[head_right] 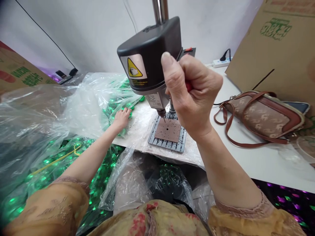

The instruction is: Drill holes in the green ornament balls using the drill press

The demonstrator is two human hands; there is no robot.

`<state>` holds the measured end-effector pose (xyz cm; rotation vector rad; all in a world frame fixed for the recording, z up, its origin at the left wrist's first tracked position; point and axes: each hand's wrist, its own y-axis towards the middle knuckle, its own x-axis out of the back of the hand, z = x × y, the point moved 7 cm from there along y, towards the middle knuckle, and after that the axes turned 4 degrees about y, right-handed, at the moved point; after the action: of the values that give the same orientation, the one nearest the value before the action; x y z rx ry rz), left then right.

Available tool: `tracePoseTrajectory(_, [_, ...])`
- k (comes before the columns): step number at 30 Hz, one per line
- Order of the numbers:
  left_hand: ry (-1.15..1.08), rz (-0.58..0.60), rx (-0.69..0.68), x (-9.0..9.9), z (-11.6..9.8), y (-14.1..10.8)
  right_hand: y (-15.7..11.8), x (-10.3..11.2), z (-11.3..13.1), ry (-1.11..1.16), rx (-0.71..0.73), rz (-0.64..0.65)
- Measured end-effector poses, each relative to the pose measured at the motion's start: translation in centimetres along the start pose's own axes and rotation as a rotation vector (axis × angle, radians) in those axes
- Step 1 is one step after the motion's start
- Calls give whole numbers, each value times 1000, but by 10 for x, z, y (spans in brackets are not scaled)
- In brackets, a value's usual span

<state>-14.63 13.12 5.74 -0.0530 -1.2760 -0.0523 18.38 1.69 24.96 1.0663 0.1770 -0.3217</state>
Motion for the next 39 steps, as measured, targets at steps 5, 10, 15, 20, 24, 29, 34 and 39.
tracePoseTrajectory(5, [-693,-178,-221,22,-39,-22,-2,-1,2,11,39,11])
tracePoseTrajectory(10, [-1308,-41,-328,25,-92,-43,-2,-1,3,-48,20,23])
tracePoseTrajectory(15, [-1726,83,-150,18,-116,-44,-1,-1,3,-46,34,43])
tracePoseTrajectory(20, [-1817,101,-27,12,-121,-44,-2,-1,3,-80,46,38])
tracePoseTrajectory(24, [-1875,152,-62,15,-128,-44,-2,-1,4,-68,62,33])
tracePoseTrajectory(29, [-2000,142,-3,17,-135,-40,-2,-1,4,-41,33,47])
tracePoseTrajectory(34, [-1964,29,-1,18,-139,-35,-2,-2,6,-55,-2,67])
tracePoseTrajectory(39, [-1950,-85,-90,15,-143,-32,-2,-2,8,-77,5,72])
